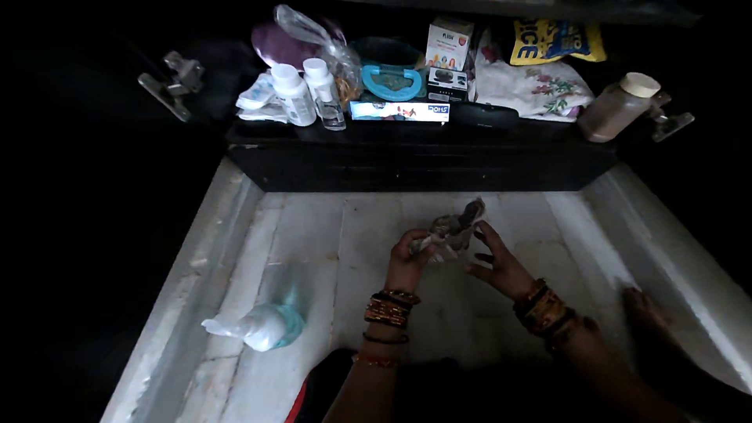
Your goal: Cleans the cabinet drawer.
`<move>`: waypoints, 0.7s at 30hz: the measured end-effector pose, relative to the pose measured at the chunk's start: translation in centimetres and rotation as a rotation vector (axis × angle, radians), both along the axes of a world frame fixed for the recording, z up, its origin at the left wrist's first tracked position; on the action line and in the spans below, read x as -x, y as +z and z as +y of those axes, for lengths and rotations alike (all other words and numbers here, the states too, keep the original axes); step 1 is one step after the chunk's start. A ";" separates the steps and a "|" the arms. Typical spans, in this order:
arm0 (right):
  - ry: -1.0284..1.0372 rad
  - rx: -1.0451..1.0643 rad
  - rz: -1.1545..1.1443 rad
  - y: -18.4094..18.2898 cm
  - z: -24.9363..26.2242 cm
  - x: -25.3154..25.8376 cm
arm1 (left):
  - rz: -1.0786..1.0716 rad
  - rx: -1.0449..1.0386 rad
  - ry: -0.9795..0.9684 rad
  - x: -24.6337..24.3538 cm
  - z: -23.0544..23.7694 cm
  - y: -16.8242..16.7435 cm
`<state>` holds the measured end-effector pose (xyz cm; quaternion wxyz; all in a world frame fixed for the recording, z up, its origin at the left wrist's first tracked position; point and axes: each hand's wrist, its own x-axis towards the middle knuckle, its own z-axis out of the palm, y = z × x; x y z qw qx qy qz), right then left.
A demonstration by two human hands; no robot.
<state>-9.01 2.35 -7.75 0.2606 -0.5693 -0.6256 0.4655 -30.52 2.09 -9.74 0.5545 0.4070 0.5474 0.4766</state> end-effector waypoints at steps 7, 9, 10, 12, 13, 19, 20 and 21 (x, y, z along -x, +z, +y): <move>0.172 -0.116 -0.005 0.1 0.6 0.2 | 0.213 -0.110 -0.326 0.1 -0.3 1.1; 0.232 -0.083 -0.113 0.6 0.3 0.6 | 0.264 -0.084 -0.403 0.0 -0.2 1.2; 0.265 -0.052 -0.162 0.7 0.2 1.0 | 0.280 -0.076 -0.429 -0.1 -0.3 1.2; 0.309 -0.012 -0.222 0.6 0.1 1.6 | 0.294 -0.046 -0.462 -0.3 -0.3 1.4; 0.308 -0.004 -0.245 0.5 -0.1 2.0 | 0.295 -0.026 -0.461 -0.4 -0.3 1.4; 0.206 -0.109 -0.322 0.8 1.0 4.2 | 0.354 -0.114 -0.176 -1.4 -1.2 1.1; 0.196 -0.194 -0.319 0.5 1.9 4.3 | 0.343 -0.139 -0.135 -1.4 -1.2 0.9; 0.184 -0.297 -0.312 0.2 2.9 4.2 | 0.343 -0.152 -0.110 -1.2 -1.2 0.8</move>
